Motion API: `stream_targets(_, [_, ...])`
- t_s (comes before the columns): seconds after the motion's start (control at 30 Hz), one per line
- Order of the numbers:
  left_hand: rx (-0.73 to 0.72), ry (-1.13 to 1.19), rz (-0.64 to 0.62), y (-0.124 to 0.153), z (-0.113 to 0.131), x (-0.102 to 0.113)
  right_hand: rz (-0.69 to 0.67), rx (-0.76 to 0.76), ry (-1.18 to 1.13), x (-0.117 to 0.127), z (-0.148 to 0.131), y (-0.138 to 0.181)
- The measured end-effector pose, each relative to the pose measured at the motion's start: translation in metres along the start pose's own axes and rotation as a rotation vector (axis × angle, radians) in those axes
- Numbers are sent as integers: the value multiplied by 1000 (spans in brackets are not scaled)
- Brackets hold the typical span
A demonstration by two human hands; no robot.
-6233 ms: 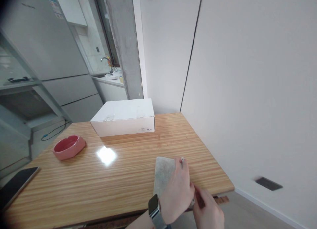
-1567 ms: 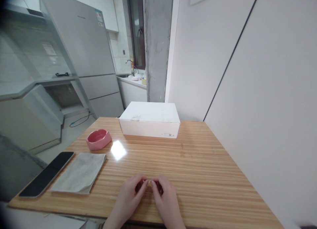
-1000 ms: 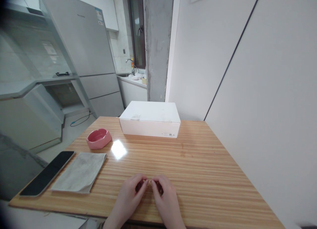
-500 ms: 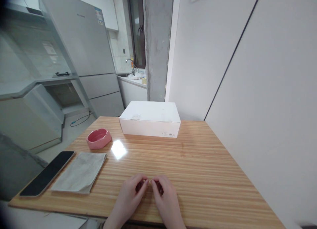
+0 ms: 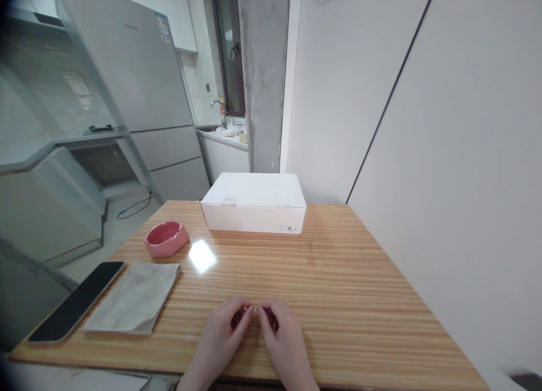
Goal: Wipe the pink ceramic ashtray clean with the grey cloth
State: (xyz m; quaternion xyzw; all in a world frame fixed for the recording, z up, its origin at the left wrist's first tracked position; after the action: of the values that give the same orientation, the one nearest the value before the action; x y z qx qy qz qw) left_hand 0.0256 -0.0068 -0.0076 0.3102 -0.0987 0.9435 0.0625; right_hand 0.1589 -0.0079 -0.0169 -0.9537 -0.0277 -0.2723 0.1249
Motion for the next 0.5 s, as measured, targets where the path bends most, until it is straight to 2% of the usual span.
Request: stream_targets(0.5, [4,-1,0,-1,0,0,0,-9,-19,0,2,0])
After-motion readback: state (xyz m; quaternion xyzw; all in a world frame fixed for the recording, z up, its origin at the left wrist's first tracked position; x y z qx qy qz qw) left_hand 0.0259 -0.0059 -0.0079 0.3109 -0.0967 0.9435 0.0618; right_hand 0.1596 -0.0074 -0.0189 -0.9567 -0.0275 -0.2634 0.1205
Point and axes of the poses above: each hand's wrist, its own y-axis away from the middle knuckle, its own x-axis out of the back of the hand, z = x × y, the point moved 8 cm from there along -y, towards the middle knuckle
